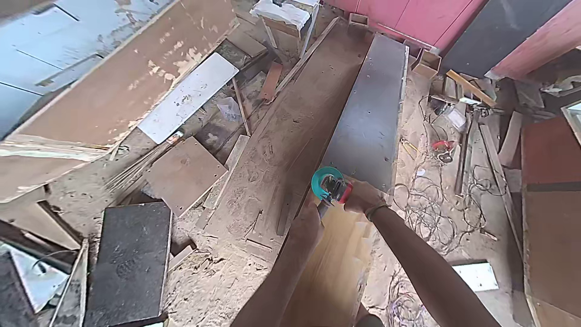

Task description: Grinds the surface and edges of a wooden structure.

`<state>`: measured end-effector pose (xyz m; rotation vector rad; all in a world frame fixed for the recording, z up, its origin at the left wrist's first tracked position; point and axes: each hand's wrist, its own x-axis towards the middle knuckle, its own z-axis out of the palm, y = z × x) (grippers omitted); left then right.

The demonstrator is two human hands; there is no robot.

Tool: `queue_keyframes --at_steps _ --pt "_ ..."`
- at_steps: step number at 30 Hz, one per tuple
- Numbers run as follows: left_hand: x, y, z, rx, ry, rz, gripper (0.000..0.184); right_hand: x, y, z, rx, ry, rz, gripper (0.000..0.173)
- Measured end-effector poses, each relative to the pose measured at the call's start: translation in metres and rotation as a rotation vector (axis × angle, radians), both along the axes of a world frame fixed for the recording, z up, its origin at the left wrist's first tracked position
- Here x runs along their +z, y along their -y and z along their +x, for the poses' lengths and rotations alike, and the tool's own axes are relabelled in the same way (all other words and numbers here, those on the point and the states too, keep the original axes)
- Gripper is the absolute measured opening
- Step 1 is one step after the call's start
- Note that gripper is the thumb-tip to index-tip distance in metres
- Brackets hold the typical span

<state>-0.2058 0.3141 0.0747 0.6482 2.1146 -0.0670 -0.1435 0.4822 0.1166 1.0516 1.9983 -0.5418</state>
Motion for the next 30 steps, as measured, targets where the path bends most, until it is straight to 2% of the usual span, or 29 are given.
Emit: queue_keyframes --at_steps 3,7,10,14,18,21,25,30 --pt "0.000 0.001 0.011 -0.007 0.029 0.019 0.050 -0.001 -0.003 0.010 0.019 0.021 0.013 0.064" --pt "0.009 -0.024 0.005 -0.034 0.070 0.008 0.044 -0.003 -0.021 0.015 -0.027 0.005 0.042 0.061" --pt "0.003 -0.030 -0.014 -0.024 0.018 0.051 0.049 -0.001 -0.027 -0.008 -0.033 -0.013 0.048 0.060" --pt "0.003 -0.018 -0.029 0.020 -0.026 -0.005 0.056 0.002 -0.016 -0.030 0.002 -0.030 0.029 0.056" --pt "-0.005 0.016 0.008 0.034 0.024 -0.006 0.053 0.001 0.012 0.003 0.018 0.036 -0.035 0.067" --pt "0.003 0.024 0.027 -0.009 0.099 -0.034 0.046 -0.008 0.020 0.032 -0.015 0.022 -0.063 0.066" --pt "0.006 -0.008 0.019 -0.078 0.096 -0.018 0.046 -0.009 -0.005 0.040 -0.079 0.006 -0.009 0.064" --pt "0.004 -0.036 -0.021 -0.078 0.004 0.004 0.046 0.001 -0.026 -0.001 -0.132 -0.042 0.017 0.059"
